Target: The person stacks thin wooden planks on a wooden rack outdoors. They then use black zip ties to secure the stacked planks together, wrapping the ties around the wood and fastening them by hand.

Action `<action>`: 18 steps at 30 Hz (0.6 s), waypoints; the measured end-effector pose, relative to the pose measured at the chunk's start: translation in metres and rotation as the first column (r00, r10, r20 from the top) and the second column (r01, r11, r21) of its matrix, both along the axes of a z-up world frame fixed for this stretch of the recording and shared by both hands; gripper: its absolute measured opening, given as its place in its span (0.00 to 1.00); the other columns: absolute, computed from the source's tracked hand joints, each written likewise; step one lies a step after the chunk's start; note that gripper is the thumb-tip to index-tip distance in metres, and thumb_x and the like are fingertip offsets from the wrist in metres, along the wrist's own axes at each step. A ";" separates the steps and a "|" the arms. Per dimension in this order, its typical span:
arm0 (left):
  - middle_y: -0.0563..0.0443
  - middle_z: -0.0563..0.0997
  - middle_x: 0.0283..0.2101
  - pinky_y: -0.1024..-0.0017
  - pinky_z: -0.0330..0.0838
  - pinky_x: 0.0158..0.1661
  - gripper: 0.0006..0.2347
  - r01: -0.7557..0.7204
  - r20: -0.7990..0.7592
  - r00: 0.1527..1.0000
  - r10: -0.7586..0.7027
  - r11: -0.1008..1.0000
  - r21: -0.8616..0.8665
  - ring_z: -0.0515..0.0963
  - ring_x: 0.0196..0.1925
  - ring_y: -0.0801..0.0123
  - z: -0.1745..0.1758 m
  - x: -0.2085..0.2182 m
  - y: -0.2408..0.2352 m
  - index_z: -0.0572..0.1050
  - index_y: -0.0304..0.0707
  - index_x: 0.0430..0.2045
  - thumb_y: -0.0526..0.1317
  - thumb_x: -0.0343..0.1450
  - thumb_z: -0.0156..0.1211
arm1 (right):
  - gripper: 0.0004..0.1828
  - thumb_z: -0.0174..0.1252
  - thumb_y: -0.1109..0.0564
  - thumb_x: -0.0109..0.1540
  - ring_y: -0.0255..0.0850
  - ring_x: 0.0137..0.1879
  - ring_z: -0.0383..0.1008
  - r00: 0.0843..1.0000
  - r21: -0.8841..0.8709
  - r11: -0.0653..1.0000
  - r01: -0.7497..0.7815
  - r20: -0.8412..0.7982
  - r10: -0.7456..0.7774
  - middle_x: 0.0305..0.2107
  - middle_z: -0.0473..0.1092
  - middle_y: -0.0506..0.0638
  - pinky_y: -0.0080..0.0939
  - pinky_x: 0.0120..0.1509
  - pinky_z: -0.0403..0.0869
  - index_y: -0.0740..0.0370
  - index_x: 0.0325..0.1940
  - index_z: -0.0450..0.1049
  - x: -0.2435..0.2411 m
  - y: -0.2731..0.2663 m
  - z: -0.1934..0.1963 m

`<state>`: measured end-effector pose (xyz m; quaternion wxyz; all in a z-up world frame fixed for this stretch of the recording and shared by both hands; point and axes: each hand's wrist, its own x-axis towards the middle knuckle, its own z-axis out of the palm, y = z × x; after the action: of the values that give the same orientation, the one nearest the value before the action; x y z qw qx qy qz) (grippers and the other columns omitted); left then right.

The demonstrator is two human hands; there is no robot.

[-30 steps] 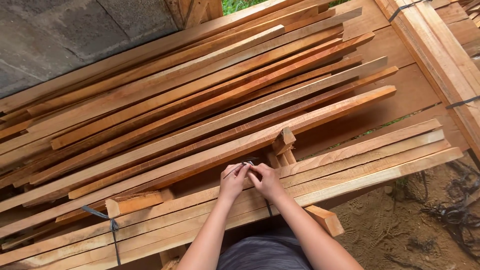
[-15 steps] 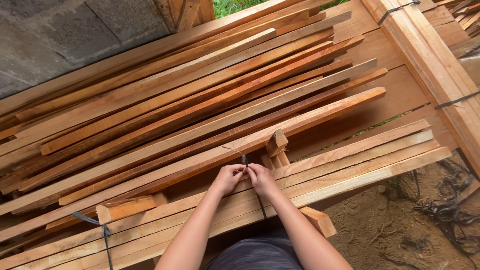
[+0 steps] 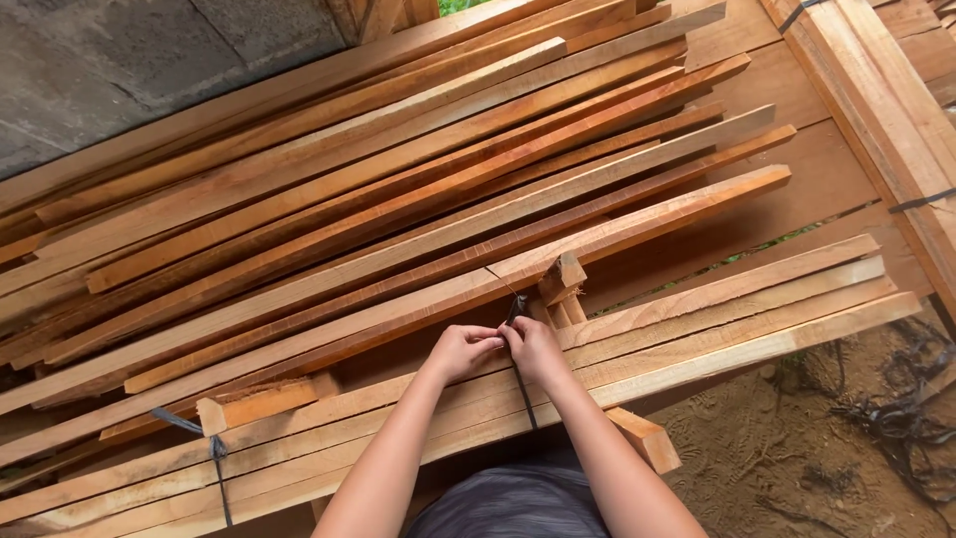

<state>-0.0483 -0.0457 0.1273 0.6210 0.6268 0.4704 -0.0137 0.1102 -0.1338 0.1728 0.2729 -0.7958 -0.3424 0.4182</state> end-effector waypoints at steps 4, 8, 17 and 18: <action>0.56 0.88 0.34 0.74 0.75 0.46 0.12 -0.037 -0.055 0.998 0.028 0.987 -0.158 0.82 0.42 0.75 0.003 0.009 0.011 0.86 0.57 0.42 0.49 0.66 0.71 | 0.12 0.60 0.47 0.63 0.55 0.43 0.80 1.000 -0.020 0.999 0.028 -0.004 -0.028 0.27 0.79 0.56 0.51 0.46 0.76 0.55 0.34 0.82 0.001 0.000 -0.004; 0.58 0.87 0.29 0.78 0.73 0.41 0.10 -0.055 -0.093 0.995 0.039 0.984 -0.169 0.81 0.37 0.76 0.001 0.011 0.010 0.87 0.62 0.38 0.51 0.64 0.72 | 0.11 0.63 0.45 0.62 0.50 0.43 0.81 0.993 -0.030 0.993 0.113 -0.028 -0.114 0.27 0.80 0.52 0.49 0.47 0.76 0.53 0.37 0.82 -0.006 -0.003 -0.010; 0.52 0.88 0.37 0.70 0.74 0.45 0.08 0.023 -0.006 1.000 -0.023 1.000 0.005 0.84 0.45 0.65 0.002 0.014 0.010 0.87 0.55 0.36 0.46 0.65 0.70 | 0.13 0.61 0.65 0.62 0.52 0.47 0.80 0.977 0.431 0.900 -0.072 0.214 -0.024 0.38 0.80 0.55 0.48 0.51 0.78 0.60 0.50 0.80 -0.017 -0.026 0.005; 0.53 0.88 0.37 0.69 0.75 0.45 0.07 0.042 -0.016 0.999 -0.042 0.998 0.042 0.85 0.46 0.63 0.007 0.014 0.010 0.87 0.55 0.35 0.45 0.65 0.70 | 0.13 0.58 0.66 0.63 0.50 0.45 0.80 0.945 0.446 0.878 -0.174 0.328 0.021 0.36 0.79 0.54 0.46 0.49 0.78 0.61 0.50 0.81 -0.016 -0.026 0.003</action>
<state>-0.0340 -0.0357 0.1342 0.6035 0.6495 0.4620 -0.0216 0.0942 -0.1600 0.1757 0.3776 -0.7436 -0.5124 0.2047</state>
